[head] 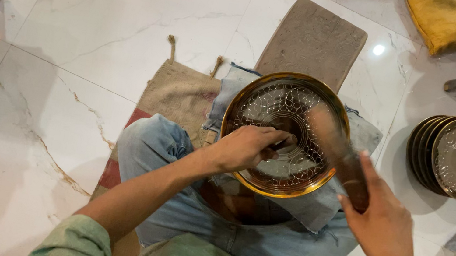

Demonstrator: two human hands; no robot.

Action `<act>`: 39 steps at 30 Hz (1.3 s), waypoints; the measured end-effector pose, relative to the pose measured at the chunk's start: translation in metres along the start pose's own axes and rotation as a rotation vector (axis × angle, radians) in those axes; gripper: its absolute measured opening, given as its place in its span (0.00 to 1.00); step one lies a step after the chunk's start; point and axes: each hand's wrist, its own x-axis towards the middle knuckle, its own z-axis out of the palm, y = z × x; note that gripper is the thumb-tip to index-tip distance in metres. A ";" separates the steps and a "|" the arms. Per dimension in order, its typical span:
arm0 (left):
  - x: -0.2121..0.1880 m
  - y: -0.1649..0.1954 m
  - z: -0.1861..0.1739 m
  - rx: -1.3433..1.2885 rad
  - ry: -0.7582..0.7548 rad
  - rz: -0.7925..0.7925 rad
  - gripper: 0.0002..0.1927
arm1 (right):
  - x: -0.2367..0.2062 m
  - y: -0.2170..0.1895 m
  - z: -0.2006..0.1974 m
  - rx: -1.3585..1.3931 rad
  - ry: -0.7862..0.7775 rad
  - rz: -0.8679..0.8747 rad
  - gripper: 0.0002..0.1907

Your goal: The person sits cross-legged on the floor with a brass plate resting on a cloth pad on their lap. They hold a small punch against the plate's surface with one hand and strike it repeatedly with a wooden mallet held in the other hand, working around the embossed pattern, briefly wipes the plate with a cloth, then resumes hammering.

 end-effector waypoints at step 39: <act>-0.039 0.012 0.037 -0.194 0.822 -0.220 0.08 | -0.031 -0.036 0.050 0.483 0.430 0.163 0.47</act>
